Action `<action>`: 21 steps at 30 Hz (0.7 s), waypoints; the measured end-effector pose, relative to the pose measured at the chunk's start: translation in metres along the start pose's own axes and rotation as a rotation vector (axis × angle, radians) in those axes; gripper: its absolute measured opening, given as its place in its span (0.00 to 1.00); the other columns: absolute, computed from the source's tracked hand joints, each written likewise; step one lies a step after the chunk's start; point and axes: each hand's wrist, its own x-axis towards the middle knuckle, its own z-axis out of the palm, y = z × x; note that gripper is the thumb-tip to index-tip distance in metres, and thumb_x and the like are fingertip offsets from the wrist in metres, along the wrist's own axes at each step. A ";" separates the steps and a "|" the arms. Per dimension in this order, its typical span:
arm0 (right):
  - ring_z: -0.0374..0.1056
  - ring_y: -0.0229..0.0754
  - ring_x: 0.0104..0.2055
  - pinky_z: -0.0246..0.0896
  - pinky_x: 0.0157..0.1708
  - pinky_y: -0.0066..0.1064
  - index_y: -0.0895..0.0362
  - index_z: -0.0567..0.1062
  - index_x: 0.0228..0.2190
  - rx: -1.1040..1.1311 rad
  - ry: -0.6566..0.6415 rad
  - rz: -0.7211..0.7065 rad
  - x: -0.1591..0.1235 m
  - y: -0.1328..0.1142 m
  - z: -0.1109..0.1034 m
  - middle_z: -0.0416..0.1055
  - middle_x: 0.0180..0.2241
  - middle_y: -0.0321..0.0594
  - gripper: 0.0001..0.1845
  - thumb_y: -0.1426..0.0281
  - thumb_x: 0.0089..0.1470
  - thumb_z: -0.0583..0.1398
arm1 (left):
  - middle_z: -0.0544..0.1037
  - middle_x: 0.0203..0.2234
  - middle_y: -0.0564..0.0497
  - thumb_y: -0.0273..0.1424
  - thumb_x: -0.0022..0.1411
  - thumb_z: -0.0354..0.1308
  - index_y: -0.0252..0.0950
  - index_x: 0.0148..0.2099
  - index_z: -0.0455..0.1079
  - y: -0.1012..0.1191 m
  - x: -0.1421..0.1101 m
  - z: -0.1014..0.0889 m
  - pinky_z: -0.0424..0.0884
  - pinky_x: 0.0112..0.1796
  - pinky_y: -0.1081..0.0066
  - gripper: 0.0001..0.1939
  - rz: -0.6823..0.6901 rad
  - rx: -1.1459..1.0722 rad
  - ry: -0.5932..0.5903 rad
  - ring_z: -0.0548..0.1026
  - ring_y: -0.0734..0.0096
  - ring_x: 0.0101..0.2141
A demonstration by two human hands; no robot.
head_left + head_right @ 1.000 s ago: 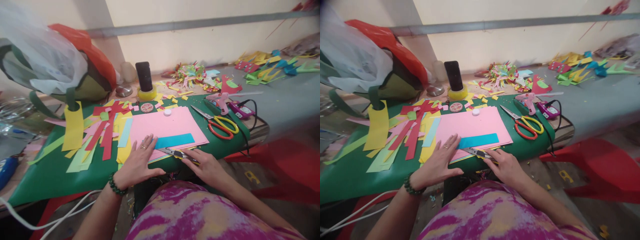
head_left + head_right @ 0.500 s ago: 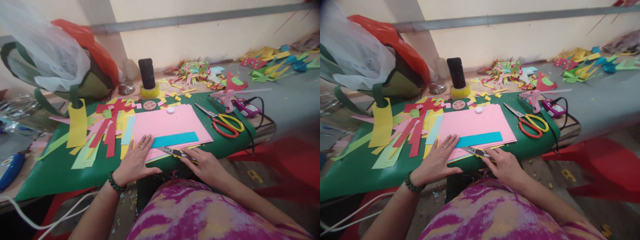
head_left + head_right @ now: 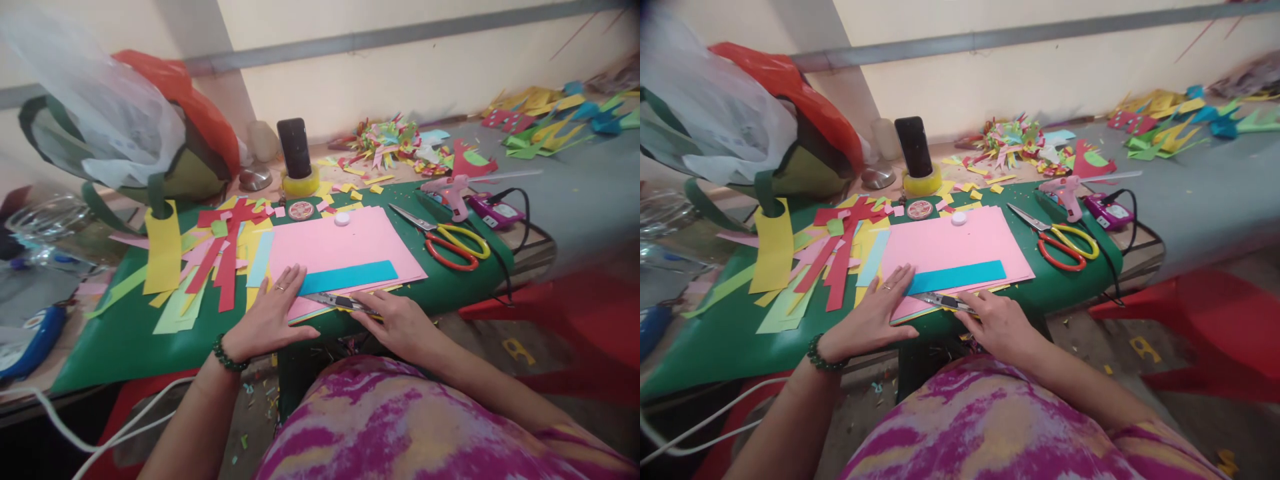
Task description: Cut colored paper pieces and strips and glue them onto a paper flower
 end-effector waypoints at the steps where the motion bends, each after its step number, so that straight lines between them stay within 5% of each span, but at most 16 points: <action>1: 0.76 0.46 0.40 0.71 0.39 0.33 0.51 0.73 0.53 0.001 0.001 -0.001 0.000 0.000 0.000 0.78 0.43 0.45 0.18 0.66 0.63 0.55 | 0.45 0.70 0.40 0.65 0.55 0.46 0.43 0.73 0.34 -0.003 -0.001 -0.003 0.45 0.61 0.40 0.53 -0.014 0.000 -0.018 0.45 0.47 0.68; 5: 0.76 0.46 0.40 0.71 0.39 0.33 0.52 0.75 0.51 -0.009 -0.007 0.005 0.000 -0.001 0.000 0.79 0.42 0.45 0.17 0.65 0.63 0.55 | 0.44 0.70 0.41 0.66 0.53 0.49 0.46 0.72 0.42 -0.009 -0.003 -0.007 0.44 0.60 0.36 0.52 -0.049 0.048 -0.036 0.43 0.43 0.68; 16: 0.76 0.48 0.38 0.69 0.34 0.33 0.53 0.74 0.52 -0.021 -0.081 0.042 0.005 -0.015 0.005 0.78 0.42 0.47 0.18 0.64 0.64 0.54 | 0.45 0.70 0.39 0.64 0.52 0.53 0.42 0.72 0.43 -0.002 -0.004 -0.001 0.47 0.60 0.37 0.54 -0.066 0.145 0.018 0.45 0.43 0.68; 21: 0.76 0.46 0.38 0.69 0.36 0.31 0.53 0.77 0.47 0.103 -0.070 -0.023 -0.006 -0.010 -0.013 0.79 0.40 0.43 0.14 0.65 0.62 0.57 | 0.44 0.70 0.40 0.63 0.54 0.52 0.41 0.72 0.43 -0.005 -0.004 0.001 0.48 0.60 0.38 0.52 -0.071 0.156 0.017 0.45 0.44 0.68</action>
